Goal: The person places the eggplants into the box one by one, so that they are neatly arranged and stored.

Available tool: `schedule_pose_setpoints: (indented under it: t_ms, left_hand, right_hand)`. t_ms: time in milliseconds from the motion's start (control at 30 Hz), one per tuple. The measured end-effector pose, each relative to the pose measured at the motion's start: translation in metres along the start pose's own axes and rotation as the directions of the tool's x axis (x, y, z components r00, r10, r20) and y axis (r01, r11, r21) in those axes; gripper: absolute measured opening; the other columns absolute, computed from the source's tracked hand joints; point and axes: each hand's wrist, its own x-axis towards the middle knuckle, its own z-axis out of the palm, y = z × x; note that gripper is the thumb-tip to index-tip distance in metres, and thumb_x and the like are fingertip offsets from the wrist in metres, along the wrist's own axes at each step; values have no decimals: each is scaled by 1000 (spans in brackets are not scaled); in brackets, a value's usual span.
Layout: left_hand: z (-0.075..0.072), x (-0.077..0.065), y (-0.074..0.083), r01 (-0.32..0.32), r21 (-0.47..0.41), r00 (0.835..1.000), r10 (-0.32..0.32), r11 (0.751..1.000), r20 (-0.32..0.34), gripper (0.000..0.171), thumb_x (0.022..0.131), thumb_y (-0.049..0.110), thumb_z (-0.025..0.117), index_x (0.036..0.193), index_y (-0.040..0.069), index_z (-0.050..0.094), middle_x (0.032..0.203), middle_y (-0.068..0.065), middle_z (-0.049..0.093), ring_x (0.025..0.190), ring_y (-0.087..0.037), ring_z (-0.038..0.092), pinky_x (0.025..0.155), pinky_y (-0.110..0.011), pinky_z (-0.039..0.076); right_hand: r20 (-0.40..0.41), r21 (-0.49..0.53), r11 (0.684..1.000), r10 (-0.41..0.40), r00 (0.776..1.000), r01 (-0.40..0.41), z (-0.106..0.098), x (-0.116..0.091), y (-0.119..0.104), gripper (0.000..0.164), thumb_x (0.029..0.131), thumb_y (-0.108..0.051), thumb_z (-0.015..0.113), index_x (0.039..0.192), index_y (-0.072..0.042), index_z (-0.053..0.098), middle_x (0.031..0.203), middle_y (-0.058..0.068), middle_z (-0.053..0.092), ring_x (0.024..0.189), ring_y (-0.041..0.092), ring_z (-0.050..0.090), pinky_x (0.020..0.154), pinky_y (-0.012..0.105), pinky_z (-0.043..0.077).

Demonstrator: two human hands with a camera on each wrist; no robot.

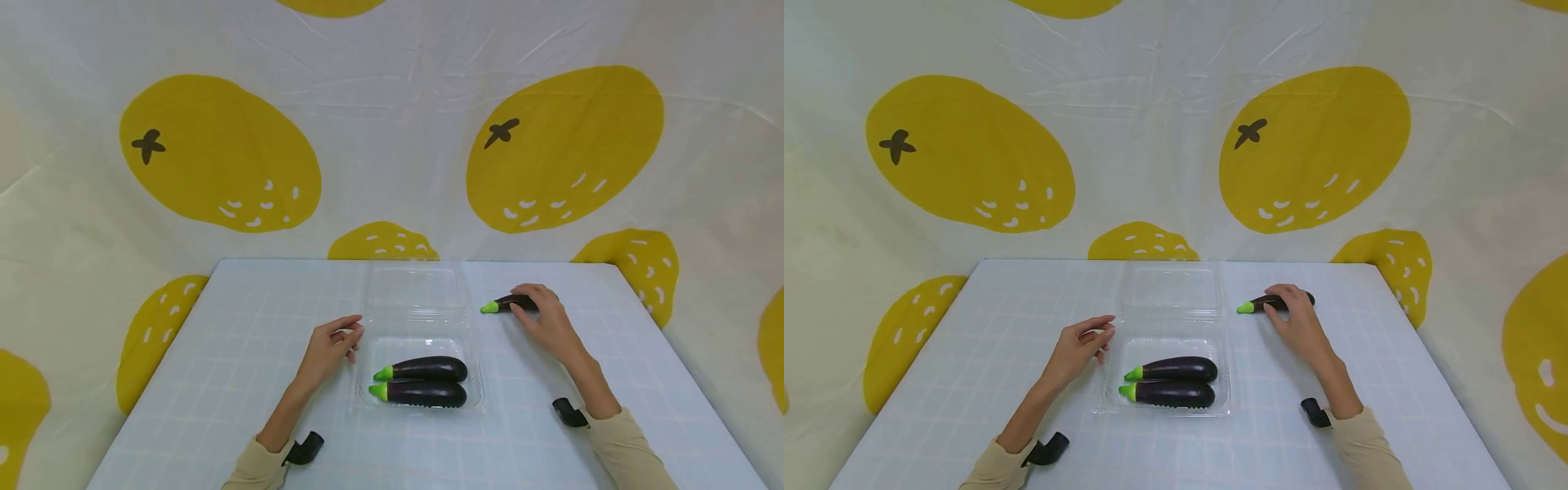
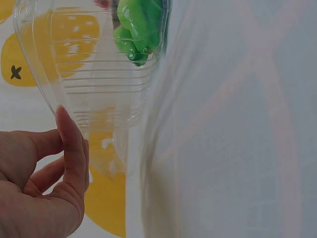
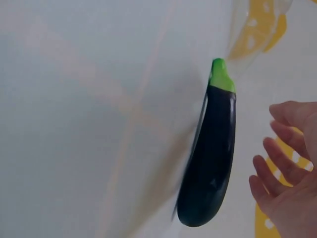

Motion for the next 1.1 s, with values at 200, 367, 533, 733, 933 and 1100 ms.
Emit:
schedule_pose_setpoints:
  t_ms: [200,367,533,733,933,1100]
  left_hand:
    - [1,0,0,-4,11,1000,4,1000,-2,39,99,12,70,134,-4,64,107,-15,68,59,-20,63,61,-24,56]
    - [1,-1,1,9,9,1000,-9,1000,-4,39,99,13,70,134,-3,64,107,-14,68,59,-20,63,62,-23,56]
    - [2,0,1,-8,22,1000,8,1000,-6,40,99,12,70,134,-5,63,107,-15,68,58,-19,63,62,-22,55]
    - [1,-1,2,-9,22,1000,9,1000,-7,39,99,12,70,134,-5,64,106,-14,68,57,-19,63,61,-22,55]
    - [1,-1,2,-3,20,1000,3,1000,-8,39,99,11,70,134,-4,64,107,-13,68,58,-20,63,60,-23,55]
    - [2,-2,3,1,26,1000,-1,1000,-8,39,99,11,70,135,-4,64,107,-13,68,58,-20,63,61,-22,55]
  right_hand:
    - [42,-19,999,49,998,-48,-1,-1,6,29,90,1,76,117,7,67,122,28,60,117,49,51,101,66,38]
    - [101,-40,994,106,989,-102,-3,0,10,32,89,1,77,119,7,66,126,30,58,120,51,48,103,68,35]
    - [161,-64,990,131,978,-122,-5,1,11,37,89,0,77,123,8,64,129,33,56,122,53,45,105,69,33]
    - [212,-85,988,145,966,-130,-5,3,15,42,90,-1,76,128,8,62,132,33,54,126,53,41,106,70,32]
    - [266,-114,981,185,946,-160,-7,5,18,45,91,1,73,134,7,59,136,33,51,131,53,36,109,70,30]
    - [270,-137,980,175,947,-142,-6,6,20,45,90,4,73,133,7,59,135,33,53,130,53,37,108,70,31]
